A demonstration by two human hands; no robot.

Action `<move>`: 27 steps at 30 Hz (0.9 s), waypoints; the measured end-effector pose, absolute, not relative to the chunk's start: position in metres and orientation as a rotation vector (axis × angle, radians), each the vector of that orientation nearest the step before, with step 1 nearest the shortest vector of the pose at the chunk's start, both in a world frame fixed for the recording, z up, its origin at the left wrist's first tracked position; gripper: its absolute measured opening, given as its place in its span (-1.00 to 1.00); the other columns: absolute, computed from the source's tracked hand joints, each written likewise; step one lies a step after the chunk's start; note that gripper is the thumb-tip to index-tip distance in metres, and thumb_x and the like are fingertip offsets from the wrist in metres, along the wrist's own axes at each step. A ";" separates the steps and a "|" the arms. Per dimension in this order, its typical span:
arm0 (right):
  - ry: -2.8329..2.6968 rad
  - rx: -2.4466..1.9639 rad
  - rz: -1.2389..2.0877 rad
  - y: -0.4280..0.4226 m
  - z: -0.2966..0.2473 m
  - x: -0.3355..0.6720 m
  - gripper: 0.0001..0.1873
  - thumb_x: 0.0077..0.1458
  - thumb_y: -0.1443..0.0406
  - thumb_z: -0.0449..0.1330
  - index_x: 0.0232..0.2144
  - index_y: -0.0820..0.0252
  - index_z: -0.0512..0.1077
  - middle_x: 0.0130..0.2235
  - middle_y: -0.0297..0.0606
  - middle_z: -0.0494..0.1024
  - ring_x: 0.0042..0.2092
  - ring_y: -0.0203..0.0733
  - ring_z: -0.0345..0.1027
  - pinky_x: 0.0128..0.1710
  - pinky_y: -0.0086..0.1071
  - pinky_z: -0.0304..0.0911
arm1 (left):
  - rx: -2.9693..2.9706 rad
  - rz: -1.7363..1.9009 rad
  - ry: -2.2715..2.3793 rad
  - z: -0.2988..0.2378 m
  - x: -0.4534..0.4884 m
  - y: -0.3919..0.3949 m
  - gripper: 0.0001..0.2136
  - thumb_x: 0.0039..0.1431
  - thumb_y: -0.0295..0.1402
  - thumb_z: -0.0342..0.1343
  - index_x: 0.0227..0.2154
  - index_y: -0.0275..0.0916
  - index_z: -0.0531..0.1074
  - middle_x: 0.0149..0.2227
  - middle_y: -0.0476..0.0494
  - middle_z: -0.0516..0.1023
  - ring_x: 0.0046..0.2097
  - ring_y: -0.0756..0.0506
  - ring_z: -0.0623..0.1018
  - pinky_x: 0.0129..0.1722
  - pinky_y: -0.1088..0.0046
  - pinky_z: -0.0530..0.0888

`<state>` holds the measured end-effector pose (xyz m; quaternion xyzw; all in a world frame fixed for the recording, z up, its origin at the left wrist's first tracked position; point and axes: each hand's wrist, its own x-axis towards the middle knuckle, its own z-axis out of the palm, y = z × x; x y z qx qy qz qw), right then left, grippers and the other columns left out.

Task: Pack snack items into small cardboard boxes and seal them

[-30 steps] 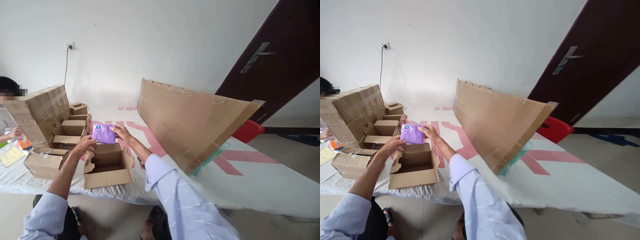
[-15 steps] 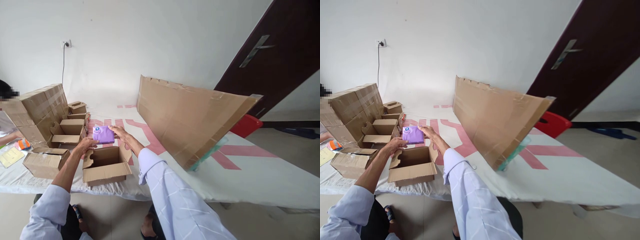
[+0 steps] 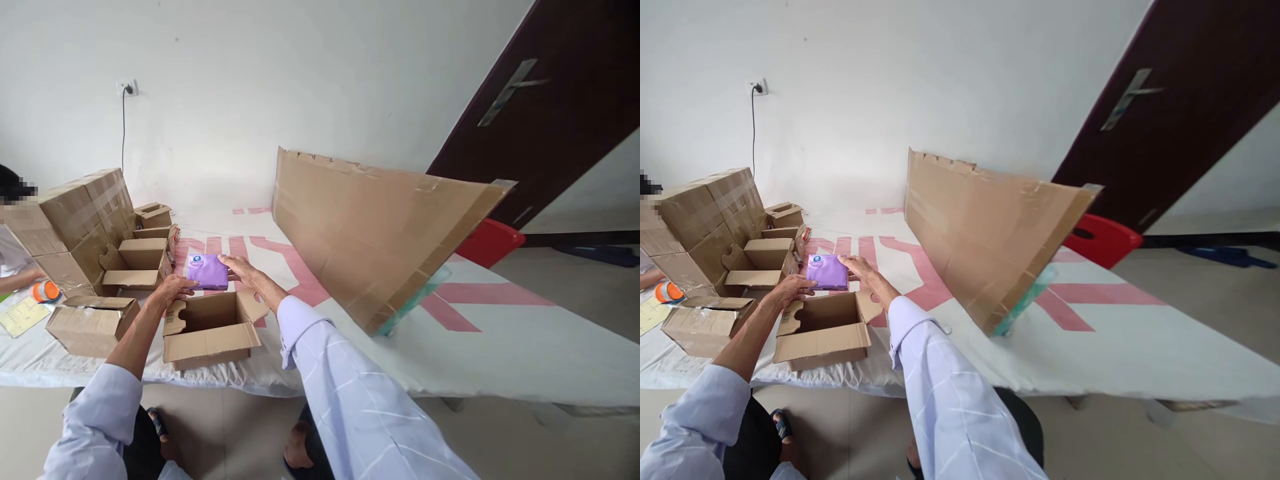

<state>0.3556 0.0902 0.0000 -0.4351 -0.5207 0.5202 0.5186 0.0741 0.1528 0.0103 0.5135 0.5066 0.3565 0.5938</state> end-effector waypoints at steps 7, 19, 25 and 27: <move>-1.211 -1.036 1.367 0.101 0.009 0.335 -0.38 0.01 -0.06 0.55 0.05 0.01 0.57 0.06 -0.20 0.69 0.05 -0.01 0.56 0.11 -0.08 0.46 | 1.197 0.828 1.171 0.014 0.072 0.143 -0.52 -0.36 -0.19 0.70 -0.47 -0.26 0.55 -0.40 -0.22 0.65 -0.31 -0.14 0.63 -0.40 0.43 0.48; -1.173 -1.045 1.472 0.108 -0.002 0.329 -0.38 -0.02 0.03 0.58 0.03 0.07 0.53 -0.10 -0.18 0.69 -0.13 -0.08 0.57 -0.07 -0.13 0.59 | 1.199 0.858 1.197 0.010 0.074 0.151 -0.45 -0.45 -0.10 0.68 -0.42 -0.29 0.60 -0.34 -0.26 0.69 -0.26 -0.18 0.63 -0.35 0.40 0.45; -1.132 -1.054 1.463 0.109 -0.007 0.324 -0.40 -0.06 0.02 0.58 -0.04 0.08 0.52 -0.11 -0.21 0.68 -0.12 -0.07 0.58 -0.05 -0.10 0.57 | 1.206 0.845 1.200 0.008 0.076 0.152 -0.49 -0.43 -0.14 0.67 -0.43 -0.28 0.60 -0.36 -0.23 0.67 -0.29 -0.16 0.62 -0.36 0.42 0.40; -1.132 -1.039 1.477 0.107 -0.006 0.323 -0.39 -0.11 0.01 0.59 -0.07 0.09 0.52 -0.13 -0.20 0.68 -0.12 -0.05 0.58 -0.06 -0.10 0.57 | 1.215 0.847 1.190 0.007 0.077 0.149 -0.48 -0.43 -0.15 0.68 -0.42 -0.29 0.59 -0.35 -0.22 0.67 -0.29 -0.15 0.62 -0.35 0.43 0.42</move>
